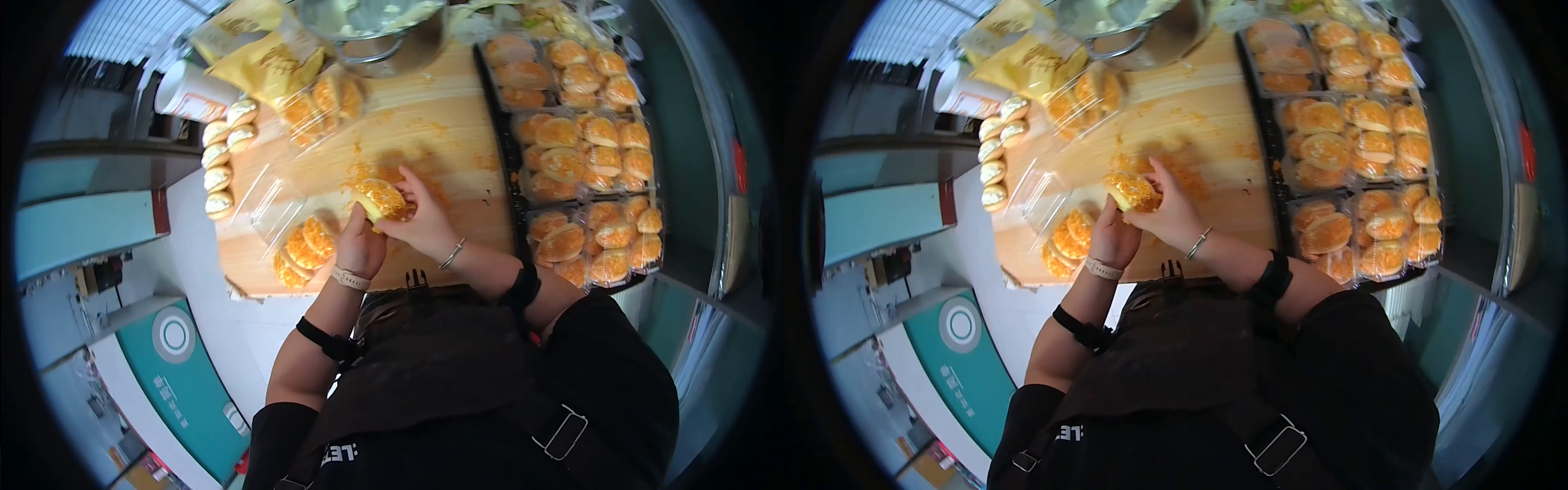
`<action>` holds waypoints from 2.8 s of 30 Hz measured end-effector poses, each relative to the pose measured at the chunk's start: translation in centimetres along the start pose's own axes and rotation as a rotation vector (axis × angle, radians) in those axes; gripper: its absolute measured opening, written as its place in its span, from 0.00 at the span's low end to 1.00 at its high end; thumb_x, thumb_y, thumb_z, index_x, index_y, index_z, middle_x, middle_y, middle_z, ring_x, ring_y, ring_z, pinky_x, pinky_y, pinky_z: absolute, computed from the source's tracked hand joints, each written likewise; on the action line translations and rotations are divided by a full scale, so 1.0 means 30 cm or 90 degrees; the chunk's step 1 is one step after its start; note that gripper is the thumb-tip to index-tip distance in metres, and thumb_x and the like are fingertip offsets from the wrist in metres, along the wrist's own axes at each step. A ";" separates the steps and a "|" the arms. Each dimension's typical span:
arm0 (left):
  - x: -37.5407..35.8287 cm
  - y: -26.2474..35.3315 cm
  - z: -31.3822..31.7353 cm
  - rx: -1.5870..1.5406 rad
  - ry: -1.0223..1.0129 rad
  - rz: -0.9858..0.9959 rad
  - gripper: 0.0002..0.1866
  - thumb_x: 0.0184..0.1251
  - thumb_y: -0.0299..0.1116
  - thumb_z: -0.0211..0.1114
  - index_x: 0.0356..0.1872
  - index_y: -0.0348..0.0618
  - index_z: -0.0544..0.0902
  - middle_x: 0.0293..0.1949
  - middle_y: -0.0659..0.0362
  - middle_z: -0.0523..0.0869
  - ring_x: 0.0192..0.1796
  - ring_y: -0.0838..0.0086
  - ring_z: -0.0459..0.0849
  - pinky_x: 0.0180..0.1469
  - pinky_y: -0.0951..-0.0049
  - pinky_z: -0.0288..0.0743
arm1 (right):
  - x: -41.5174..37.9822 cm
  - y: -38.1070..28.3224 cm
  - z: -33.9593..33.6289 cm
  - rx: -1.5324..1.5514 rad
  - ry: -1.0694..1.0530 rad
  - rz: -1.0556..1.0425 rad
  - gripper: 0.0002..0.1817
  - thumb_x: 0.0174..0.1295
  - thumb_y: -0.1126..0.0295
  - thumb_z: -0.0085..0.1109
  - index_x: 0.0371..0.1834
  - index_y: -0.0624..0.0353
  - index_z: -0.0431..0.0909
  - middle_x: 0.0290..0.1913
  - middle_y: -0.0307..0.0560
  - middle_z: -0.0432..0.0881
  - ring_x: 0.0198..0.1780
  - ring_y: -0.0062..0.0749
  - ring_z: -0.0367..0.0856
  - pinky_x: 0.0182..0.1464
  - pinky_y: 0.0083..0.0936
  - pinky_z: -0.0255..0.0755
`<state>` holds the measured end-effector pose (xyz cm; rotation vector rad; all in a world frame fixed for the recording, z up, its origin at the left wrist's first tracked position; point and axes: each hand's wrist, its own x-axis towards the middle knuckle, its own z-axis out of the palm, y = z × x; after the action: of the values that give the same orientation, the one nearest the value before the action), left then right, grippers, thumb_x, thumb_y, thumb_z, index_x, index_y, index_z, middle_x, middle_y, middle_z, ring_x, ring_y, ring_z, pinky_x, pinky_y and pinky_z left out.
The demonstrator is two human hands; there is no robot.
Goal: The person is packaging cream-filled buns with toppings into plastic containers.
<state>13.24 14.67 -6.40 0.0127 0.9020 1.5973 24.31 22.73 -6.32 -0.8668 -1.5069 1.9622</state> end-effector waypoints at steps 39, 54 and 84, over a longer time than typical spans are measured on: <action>0.022 1.090 -1.127 0.920 0.078 0.362 0.46 0.43 0.34 0.78 0.62 0.37 0.58 0.50 0.50 0.72 0.55 0.64 0.73 0.58 0.66 0.68 | -0.184 0.039 0.625 -0.721 0.271 -0.180 0.47 0.41 0.63 0.69 0.65 0.67 0.54 0.59 0.63 0.61 0.59 0.56 0.62 0.63 0.43 0.56; -0.495 0.958 -0.856 0.340 0.059 0.345 0.37 0.54 0.26 0.68 0.64 0.38 0.59 0.57 0.52 0.72 0.60 0.64 0.72 0.63 0.65 0.68 | -0.110 0.193 0.147 -0.802 0.356 0.121 0.66 0.32 0.42 0.73 0.72 0.58 0.43 0.71 0.67 0.43 0.73 0.56 0.38 0.71 0.52 0.32; -0.002 0.081 0.119 0.170 -0.147 0.027 0.27 0.65 0.30 0.58 0.63 0.40 0.59 0.56 0.54 0.73 0.56 0.68 0.76 0.54 0.68 0.76 | 0.083 -0.232 -0.087 -0.190 -0.123 -0.290 0.15 0.66 0.73 0.44 0.50 0.63 0.77 0.53 0.50 0.78 0.56 0.37 0.75 0.59 0.27 0.65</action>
<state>12.95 16.63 -2.55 0.3976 0.9309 1.4695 24.74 27.95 -0.48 -0.3979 -1.9426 1.5434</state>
